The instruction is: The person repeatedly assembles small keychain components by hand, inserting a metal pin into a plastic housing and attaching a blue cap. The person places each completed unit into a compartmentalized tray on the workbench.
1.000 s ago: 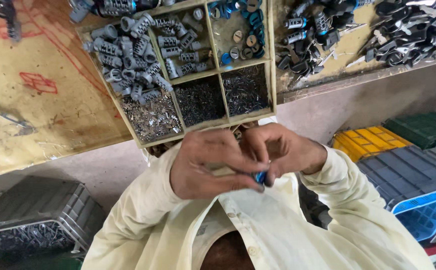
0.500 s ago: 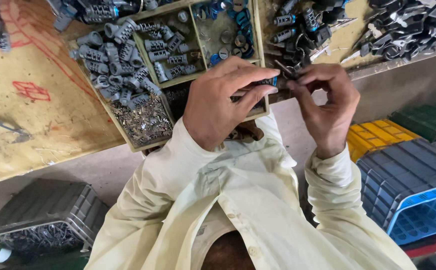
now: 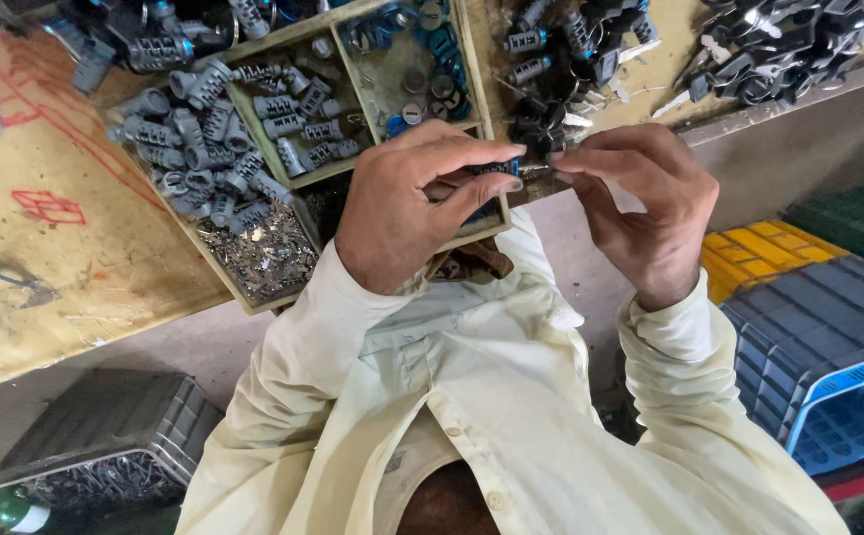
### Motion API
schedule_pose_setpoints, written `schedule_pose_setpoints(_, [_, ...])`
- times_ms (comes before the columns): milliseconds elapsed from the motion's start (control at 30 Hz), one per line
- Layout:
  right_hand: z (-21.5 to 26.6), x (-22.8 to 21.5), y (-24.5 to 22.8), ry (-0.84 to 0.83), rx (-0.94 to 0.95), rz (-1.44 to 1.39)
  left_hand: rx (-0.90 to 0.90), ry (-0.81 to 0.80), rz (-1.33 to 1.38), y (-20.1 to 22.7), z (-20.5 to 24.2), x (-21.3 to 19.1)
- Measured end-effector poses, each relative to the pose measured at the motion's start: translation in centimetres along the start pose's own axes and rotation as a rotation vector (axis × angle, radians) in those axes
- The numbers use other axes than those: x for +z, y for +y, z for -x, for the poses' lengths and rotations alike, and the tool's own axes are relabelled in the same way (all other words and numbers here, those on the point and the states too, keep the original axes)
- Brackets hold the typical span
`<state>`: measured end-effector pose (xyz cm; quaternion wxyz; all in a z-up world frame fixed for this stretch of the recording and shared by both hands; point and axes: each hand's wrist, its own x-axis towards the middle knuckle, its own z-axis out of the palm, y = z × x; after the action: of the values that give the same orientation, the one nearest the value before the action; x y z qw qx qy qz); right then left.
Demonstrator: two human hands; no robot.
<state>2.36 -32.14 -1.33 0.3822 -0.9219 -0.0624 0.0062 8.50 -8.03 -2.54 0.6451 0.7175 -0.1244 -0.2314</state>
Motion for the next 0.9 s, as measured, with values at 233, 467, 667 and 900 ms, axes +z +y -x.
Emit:
schedule_pose_setpoints(233, [-0.8,-0.1,-1.5,0.064,-0.182,0.13,0.058,0.048,-0.217,1.0,0.0,0.2])
schedule_pose_setpoints(467, [-0.3,0.9,0.1,-0.016,-0.121,-0.014,-0.029,-0.087,-0.142,0.4,-1.1,0.2])
schedule_pose_setpoints(667, [-0.1,1.7,0.3,0.04,-0.198,0.195,0.013,0.049,-0.186,0.4,-0.5,1.7])
schedule_pose_setpoints(900, [0.0,0.1,0.7,0.072,-0.067,0.365,0.118,0.008,-0.262,1.1,3.9,1.0])
